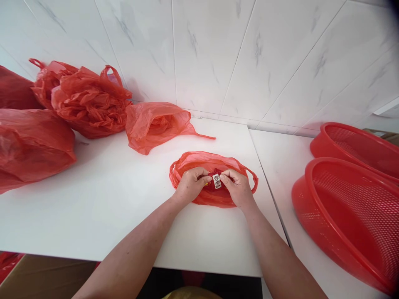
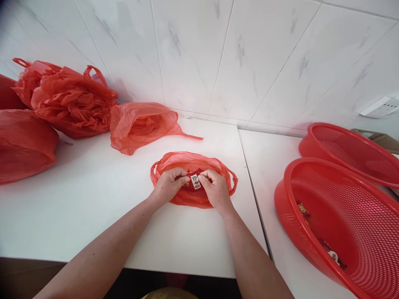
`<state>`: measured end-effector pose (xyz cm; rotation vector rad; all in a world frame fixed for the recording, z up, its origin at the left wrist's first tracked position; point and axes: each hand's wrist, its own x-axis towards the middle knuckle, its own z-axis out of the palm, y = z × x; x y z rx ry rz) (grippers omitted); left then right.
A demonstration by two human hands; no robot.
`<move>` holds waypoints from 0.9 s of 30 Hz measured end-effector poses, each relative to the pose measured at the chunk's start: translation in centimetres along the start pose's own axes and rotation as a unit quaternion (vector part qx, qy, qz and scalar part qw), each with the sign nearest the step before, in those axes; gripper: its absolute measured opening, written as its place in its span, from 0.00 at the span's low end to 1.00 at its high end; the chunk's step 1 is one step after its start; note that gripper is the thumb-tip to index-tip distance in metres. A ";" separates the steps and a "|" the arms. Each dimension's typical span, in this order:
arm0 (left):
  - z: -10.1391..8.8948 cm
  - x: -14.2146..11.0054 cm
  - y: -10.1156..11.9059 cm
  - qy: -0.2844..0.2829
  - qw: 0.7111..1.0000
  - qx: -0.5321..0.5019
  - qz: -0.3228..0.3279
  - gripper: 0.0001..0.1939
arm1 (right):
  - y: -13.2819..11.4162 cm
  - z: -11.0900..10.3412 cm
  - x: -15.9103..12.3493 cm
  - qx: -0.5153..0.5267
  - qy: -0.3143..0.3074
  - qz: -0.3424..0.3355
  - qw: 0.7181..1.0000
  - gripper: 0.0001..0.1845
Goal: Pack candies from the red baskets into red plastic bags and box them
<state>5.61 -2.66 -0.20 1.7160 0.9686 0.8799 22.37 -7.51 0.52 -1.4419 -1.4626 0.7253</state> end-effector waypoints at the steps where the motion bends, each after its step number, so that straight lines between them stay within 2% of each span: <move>1: -0.1 0.0 0.1 0.001 1.000 -0.005 -0.004 0.10 | 0.0 0.0 0.0 0.000 -0.001 0.000 1.000 0.11; 5: -0.2 0.0 0.3 -0.014 1.000 -0.023 -0.015 0.11 | -0.1 0.2 -0.1 -0.019 0.038 -0.001 0.999 0.11; 9: 0.0 -0.1 0.2 -0.059 0.998 -0.022 -0.019 0.12 | -0.4 0.3 -0.3 -0.044 0.079 -0.003 0.996 0.10; 12: 0.3 -0.1 0.1 -0.062 0.998 -0.002 -0.013 0.07 | -0.4 0.3 -0.3 -0.046 0.074 -0.003 0.996 0.11; 17: 0.3 -0.1 0.1 -0.037 0.999 0.013 0.007 0.08 | -0.4 0.4 -0.2 -0.031 0.056 0.004 0.998 0.11; 21: 0.2 -0.1 0.3 -0.039 0.999 0.014 0.013 0.07 | -0.3 0.2 -0.2 -0.020 0.037 0.012 0.999 0.10; 27: 0.0 -0.3 0.6 -0.047 0.998 -0.048 0.006 0.11 | 0.0 0.3 -0.2 -0.045 0.048 -0.007 0.998 0.10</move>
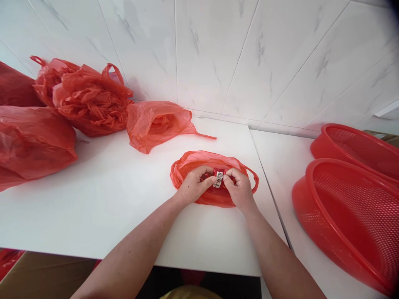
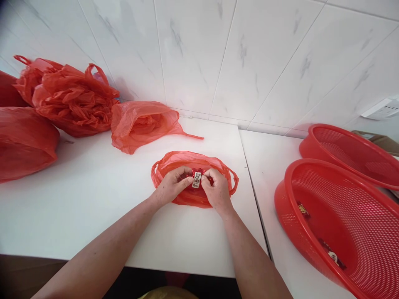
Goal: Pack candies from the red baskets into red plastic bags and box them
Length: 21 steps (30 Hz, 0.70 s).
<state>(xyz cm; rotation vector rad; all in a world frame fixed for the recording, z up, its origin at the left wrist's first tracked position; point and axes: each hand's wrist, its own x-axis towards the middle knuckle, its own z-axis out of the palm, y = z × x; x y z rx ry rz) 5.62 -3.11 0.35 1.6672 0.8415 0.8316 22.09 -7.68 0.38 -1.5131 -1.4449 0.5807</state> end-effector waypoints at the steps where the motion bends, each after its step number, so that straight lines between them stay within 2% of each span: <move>1: 0.0 0.0 0.0 -0.005 1.000 -0.017 -0.002 0.11 | 0.0 0.1 -0.1 -0.006 -0.001 -0.007 1.000 0.10; 6: -0.2 0.3 -0.7 -0.021 0.996 -0.080 -0.016 0.08 | -0.3 0.6 -0.3 -0.039 -0.005 -0.028 0.999 0.10; 10: -0.2 0.4 -1.1 -0.005 0.994 -0.105 -0.008 0.07 | -0.6 0.4 -0.4 -0.041 -0.012 -0.045 0.998 0.09; 16: 0.1 0.5 -1.3 0.034 0.992 -0.124 -0.006 0.16 | -0.6 0.2 -0.1 -0.054 -0.014 -0.063 0.996 0.06; 21: 0.1 0.5 -1.2 0.012 0.993 -0.115 0.006 0.12 | -0.2 0.6 -0.1 -0.069 -0.007 -0.069 0.995 0.07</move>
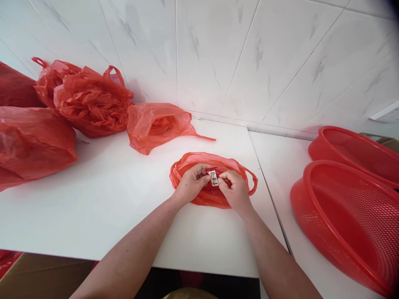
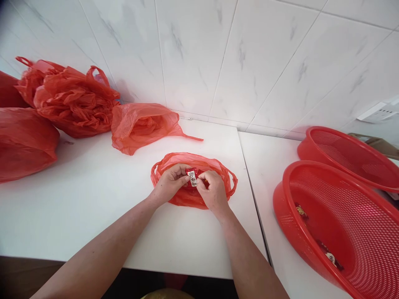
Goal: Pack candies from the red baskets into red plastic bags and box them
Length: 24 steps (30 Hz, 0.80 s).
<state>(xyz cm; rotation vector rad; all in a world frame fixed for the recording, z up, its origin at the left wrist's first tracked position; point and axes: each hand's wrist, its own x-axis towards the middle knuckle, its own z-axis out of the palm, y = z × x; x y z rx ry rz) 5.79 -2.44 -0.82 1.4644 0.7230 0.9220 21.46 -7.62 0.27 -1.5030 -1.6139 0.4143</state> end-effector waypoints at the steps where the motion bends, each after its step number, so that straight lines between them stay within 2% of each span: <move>1: 0.0 0.0 0.1 -0.002 1.000 0.007 -0.001 0.11 | 0.0 0.0 0.0 -0.005 0.004 -0.007 1.000 0.07; 4: -0.1 -0.2 0.3 -0.005 0.999 0.035 -0.007 0.11 | 0.0 0.0 0.1 -0.026 0.013 -0.030 0.999 0.09; 8: -0.2 -0.3 0.6 0.004 0.998 0.058 -0.006 0.14 | 0.0 -0.1 0.2 -0.054 -0.006 -0.074 0.996 0.10; 12: -0.2 -0.2 0.5 -0.005 0.998 0.060 0.002 0.10 | 0.1 0.0 0.2 -0.068 -0.013 -0.111 0.991 0.10; 18: -0.3 -0.2 0.3 -0.010 0.999 0.030 -0.019 0.06 | 0.1 0.1 0.1 -0.059 0.015 -0.064 0.996 0.08; 24: -0.6 -0.1 0.5 0.011 0.999 0.044 0.018 0.05 | -0.1 0.1 0.1 -0.015 -0.003 -0.063 0.998 0.04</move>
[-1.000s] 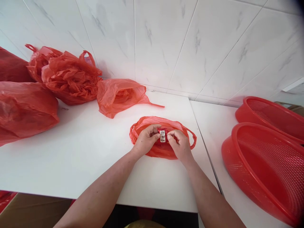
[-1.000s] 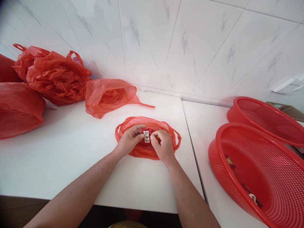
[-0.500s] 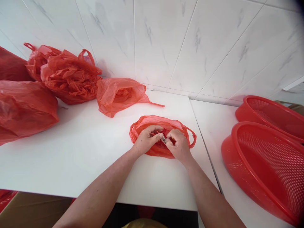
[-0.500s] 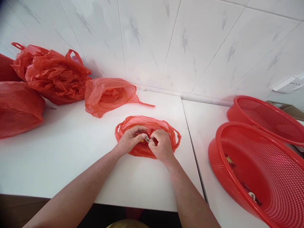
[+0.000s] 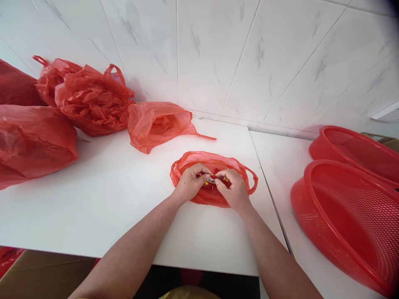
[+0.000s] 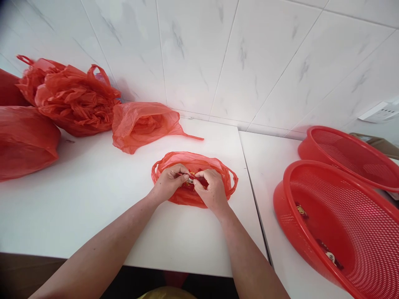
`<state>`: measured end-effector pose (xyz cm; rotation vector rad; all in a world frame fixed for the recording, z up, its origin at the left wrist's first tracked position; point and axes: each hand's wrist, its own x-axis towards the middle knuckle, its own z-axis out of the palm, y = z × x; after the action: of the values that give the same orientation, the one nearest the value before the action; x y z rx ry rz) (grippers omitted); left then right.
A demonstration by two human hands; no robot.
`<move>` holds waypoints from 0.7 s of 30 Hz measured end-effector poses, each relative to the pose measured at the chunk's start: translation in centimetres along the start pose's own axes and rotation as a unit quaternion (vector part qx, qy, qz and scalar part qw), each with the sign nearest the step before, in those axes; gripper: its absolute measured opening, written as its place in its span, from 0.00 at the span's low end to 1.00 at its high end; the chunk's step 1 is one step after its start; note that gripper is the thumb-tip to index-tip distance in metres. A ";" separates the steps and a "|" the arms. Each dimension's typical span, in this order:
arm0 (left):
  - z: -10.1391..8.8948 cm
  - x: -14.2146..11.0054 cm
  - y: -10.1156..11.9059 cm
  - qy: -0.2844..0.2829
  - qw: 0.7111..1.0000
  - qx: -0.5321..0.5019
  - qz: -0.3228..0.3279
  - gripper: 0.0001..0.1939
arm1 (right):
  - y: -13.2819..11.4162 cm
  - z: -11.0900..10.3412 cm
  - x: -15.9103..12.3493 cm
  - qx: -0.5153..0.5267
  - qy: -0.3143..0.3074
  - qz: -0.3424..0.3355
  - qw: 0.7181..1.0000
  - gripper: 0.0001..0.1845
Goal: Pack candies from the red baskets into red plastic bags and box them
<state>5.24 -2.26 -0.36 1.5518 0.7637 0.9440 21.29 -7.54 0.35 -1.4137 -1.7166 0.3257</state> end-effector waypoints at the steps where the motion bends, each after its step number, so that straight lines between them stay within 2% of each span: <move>1: 0.0 0.0 0.0 0.001 1.000 0.003 0.006 0.05 | 0.0 0.0 0.0 0.005 -0.007 -0.006 1.000 0.04; 4: 0.1 0.0 0.1 -0.001 1.000 0.009 0.015 0.05 | 0.1 0.2 0.0 0.003 -0.007 -0.024 1.000 0.06; 10: 0.4 -0.2 0.6 -0.003 0.999 0.048 -0.026 0.05 | 0.2 0.4 0.1 -0.047 0.038 -0.073 0.995 0.10; 14: 0.4 -0.3 0.9 -0.005 0.998 0.058 -0.006 0.04 | -0.2 0.3 0.0 -0.056 0.049 -0.072 0.995 0.10; 21: 0.2 -0.3 0.9 0.006 0.996 0.076 0.052 0.06 | -0.1 0.2 0.2 -0.007 0.018 -0.041 0.999 0.06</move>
<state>5.30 -2.74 0.43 1.7342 0.7845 0.9909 21.05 -7.37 0.38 -1.3471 -1.7446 0.2428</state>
